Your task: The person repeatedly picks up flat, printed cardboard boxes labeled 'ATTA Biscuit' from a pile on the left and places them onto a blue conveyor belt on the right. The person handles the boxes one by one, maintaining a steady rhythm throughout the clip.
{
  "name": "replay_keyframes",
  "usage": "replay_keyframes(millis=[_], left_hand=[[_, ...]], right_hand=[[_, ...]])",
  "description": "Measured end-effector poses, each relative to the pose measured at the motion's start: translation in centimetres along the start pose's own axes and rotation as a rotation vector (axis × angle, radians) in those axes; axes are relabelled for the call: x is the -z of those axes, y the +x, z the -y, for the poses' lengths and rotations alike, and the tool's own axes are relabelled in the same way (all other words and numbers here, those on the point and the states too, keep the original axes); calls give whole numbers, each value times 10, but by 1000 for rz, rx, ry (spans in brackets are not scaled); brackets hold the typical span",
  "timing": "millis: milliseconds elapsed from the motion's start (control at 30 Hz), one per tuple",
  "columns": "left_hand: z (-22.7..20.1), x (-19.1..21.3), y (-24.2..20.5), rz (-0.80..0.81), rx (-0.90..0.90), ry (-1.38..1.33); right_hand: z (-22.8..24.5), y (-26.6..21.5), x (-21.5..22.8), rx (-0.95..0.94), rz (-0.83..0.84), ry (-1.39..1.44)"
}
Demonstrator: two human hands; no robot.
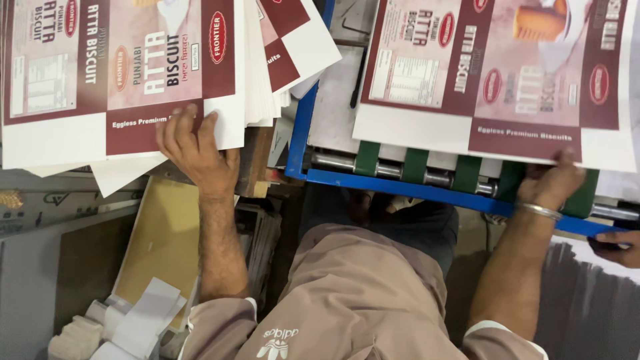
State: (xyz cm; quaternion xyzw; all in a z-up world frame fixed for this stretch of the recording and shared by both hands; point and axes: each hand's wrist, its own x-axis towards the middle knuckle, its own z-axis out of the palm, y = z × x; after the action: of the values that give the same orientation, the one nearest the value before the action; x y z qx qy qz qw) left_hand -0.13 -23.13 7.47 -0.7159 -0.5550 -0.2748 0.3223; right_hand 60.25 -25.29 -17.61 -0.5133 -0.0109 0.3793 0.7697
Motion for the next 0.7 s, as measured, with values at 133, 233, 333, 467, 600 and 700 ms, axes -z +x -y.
replay_keyframes(millis=[133,233,333,467,600,700], left_hand=[[2,-4,-2,13,47,-15],[5,-6,-5,73,86,-92],[9,-5,-10,90,96,-86],[7,-8,-13,88,85,-86],[5,-4,-6,91,86,-85],[2,2,-6,117,98,-84]], right_hand=[[1,-77,-11,-139,139,-106],[5,-131,-9,-161,100,-228],[-2,-159,0,-132,200,-189],[-6,-145,-8,183,345,-525],[-8,-84,-73,833,544,-1467],[-31,-45,-121,744,629,-1650]])
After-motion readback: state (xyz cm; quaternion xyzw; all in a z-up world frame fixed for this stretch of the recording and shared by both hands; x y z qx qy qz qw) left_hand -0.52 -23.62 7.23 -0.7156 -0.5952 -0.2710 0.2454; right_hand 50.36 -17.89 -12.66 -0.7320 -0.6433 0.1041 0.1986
